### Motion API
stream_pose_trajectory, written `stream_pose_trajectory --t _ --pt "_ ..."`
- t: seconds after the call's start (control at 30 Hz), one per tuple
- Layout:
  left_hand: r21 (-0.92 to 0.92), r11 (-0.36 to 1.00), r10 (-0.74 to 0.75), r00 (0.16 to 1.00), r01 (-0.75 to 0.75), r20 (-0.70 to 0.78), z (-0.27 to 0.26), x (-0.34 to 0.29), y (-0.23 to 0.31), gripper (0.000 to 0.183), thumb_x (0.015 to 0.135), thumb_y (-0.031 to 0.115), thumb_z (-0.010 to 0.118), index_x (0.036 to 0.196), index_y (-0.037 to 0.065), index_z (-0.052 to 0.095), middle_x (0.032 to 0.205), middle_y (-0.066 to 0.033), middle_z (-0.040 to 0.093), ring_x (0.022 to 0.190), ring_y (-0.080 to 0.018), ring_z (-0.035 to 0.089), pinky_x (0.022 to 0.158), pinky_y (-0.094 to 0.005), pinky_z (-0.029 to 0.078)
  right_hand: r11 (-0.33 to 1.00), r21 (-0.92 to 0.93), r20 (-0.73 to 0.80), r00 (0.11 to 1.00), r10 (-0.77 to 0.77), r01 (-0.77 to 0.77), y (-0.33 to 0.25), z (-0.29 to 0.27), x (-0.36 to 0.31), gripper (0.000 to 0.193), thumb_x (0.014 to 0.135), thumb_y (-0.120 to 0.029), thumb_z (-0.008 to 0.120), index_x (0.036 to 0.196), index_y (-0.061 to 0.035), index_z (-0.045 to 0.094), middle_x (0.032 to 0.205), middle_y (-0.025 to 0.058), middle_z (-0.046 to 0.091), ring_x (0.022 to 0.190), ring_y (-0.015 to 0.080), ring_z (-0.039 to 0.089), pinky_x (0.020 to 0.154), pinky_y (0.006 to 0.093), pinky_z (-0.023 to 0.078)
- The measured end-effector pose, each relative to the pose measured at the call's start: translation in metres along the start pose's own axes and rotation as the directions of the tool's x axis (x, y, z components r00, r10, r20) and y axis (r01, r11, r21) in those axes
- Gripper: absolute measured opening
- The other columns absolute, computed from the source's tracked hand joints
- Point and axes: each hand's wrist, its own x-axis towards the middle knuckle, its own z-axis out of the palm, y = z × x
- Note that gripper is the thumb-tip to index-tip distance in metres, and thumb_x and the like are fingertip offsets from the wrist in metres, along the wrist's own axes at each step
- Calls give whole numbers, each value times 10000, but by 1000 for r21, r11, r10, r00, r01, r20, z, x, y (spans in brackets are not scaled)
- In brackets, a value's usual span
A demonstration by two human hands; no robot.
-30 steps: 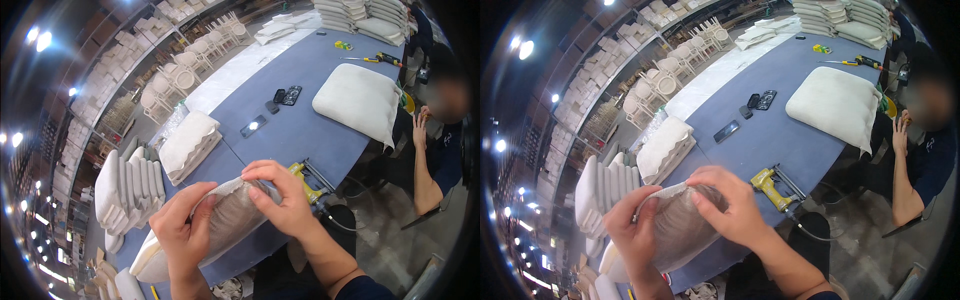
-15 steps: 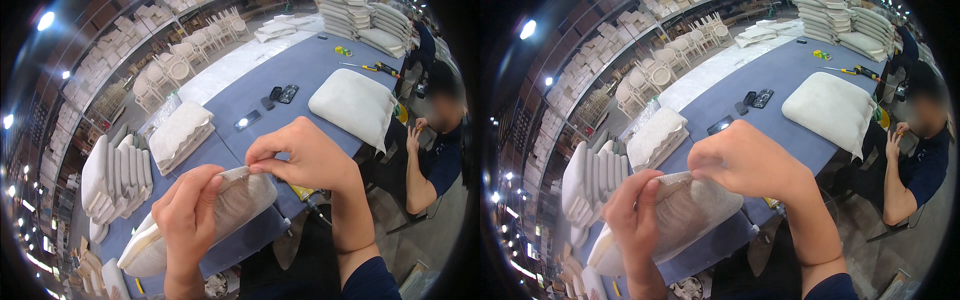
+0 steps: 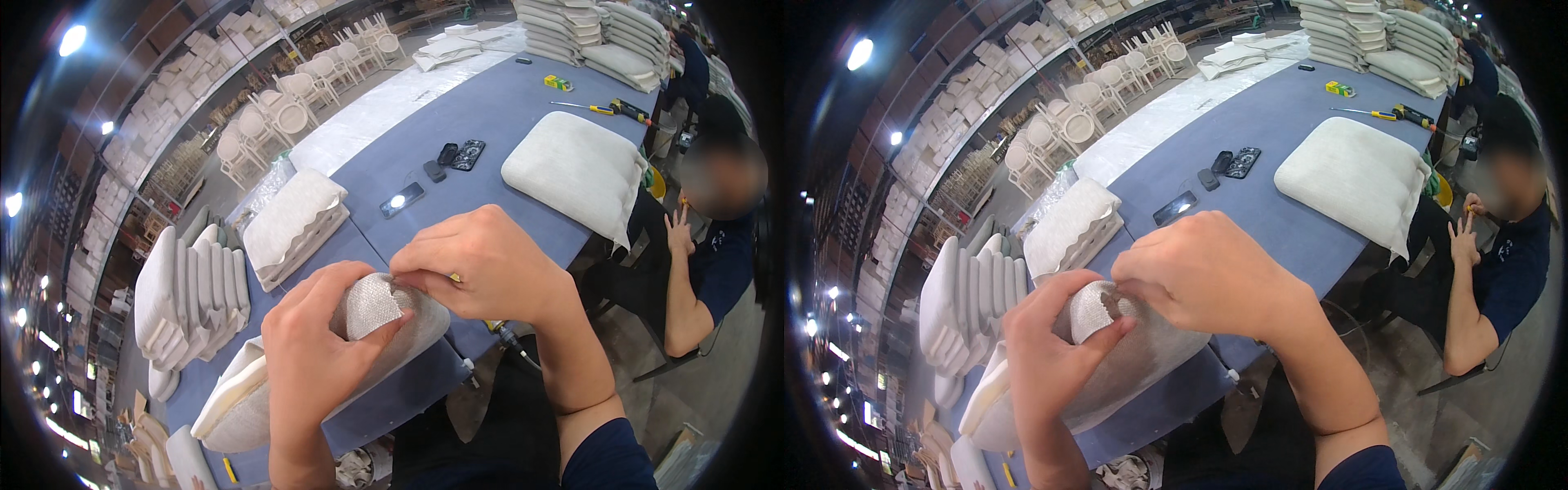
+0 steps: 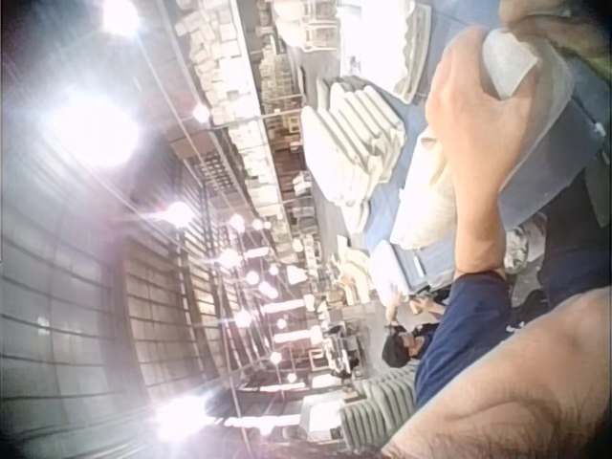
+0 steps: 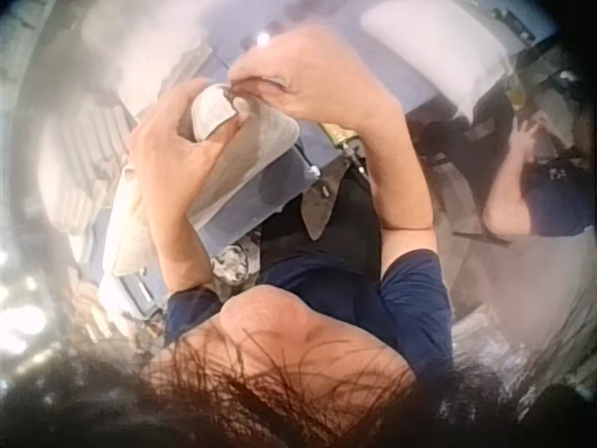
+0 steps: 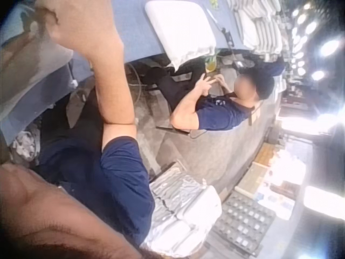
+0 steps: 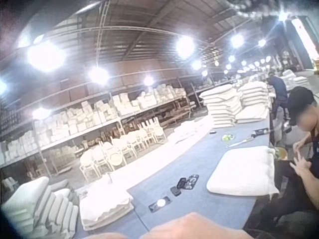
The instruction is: The person folds the edges of a white fabric cover over a cushion, uses a staple gun to secure the fabric, and uses a screwdriver to press the fabric into place. The person handles the cushion and fabric repeatedly to ensure a tight fit.
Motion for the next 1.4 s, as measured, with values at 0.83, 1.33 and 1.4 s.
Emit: stream_pose_trajectory --t 0.83,1.33,1.4 --pt "-69 983 166 982 -173 -88 13 -5 -7 208 860 -65 790 1054 -8 837 986 -135 803 859 -231 753 805 -310 566 973 230 -89 994 59 -38 8 6 -13 113 929 -164 794 1003 -86 828 942 113 790 867 350 754 775 429 588" --pt "38 953 302 953 -301 -22 4 -10 -11 407 651 67 718 1027 71 876 980 -62 810 902 -268 710 825 -369 571 634 763 -225 869 441 -124 -7 84 -69 465 913 -138 857 1345 -21 730 1295 158 761 1211 286 727 1091 396 537" --pt "73 946 318 948 -317 -9 3 -18 -7 416 649 91 709 1030 73 877 985 -54 812 902 -260 710 819 -364 568 651 755 -259 881 397 -71 -7 87 -72 461 916 -124 838 1347 -9 720 1298 169 760 1214 291 731 1084 398 545"
